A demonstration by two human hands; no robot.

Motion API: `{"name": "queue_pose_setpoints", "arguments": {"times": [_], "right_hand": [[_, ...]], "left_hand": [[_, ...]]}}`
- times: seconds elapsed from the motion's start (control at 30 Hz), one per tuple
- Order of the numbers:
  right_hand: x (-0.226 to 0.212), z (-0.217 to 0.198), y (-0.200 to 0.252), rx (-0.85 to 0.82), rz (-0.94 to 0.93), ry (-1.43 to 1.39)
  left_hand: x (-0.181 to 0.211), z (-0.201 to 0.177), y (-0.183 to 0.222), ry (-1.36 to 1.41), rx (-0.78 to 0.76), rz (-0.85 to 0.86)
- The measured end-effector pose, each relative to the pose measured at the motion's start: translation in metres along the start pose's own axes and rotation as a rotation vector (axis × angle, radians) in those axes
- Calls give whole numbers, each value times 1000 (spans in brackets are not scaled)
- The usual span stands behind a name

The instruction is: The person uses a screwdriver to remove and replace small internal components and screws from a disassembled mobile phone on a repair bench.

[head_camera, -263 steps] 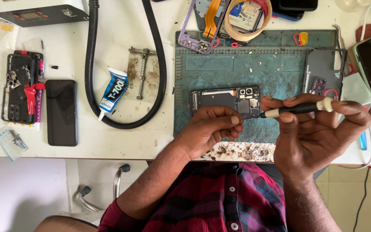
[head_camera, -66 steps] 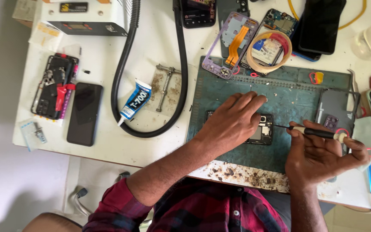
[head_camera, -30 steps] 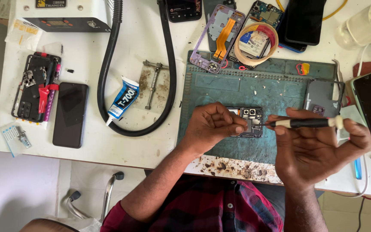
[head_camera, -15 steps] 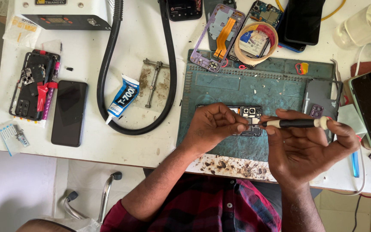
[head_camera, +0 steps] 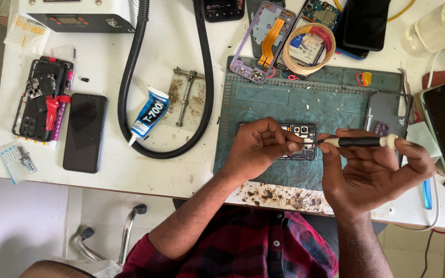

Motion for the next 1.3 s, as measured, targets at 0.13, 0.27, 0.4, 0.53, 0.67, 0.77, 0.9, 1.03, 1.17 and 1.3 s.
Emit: {"name": "queue_pose_setpoints", "arguments": {"times": [0.13,0.27,0.4,0.53,0.67,0.77,0.9,1.03,1.17,1.3], "right_hand": [[-2,1,1,10,-53,122],[-1,3,-3,5,-116,94],[-2,-1,-3,-5,-106,59],[0,0,-3,0,-87,94],[0,2,-2,7,-74,122],[-1,1,-1,1,-75,114],[-2,1,-2,8,-68,127],[1,0,1,19,-64,128],[2,-3,0,3,-69,82],[0,-4,0,11,-64,126]], "left_hand": [[-4,4,0,34,-7,-8],[1,8,0,-56,17,8],[5,7,-2,-169,41,22],[8,6,-3,-161,48,35],[9,5,-3,-222,45,46],[8,6,-3,-210,51,50],[7,6,-2,-144,55,43],[6,6,-5,-134,44,4],[7,7,-5,-132,45,11],[5,7,-7,-106,42,2]]}}
Point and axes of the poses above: each hand's wrist, its own y-axis away from the middle knuckle, its own z-axis out of the palm, x = y × z, the point moved 2 cm from there along -y, towards the middle knuckle, and after that the axes turned 10 degrees about -y, right-handed, at the moved point
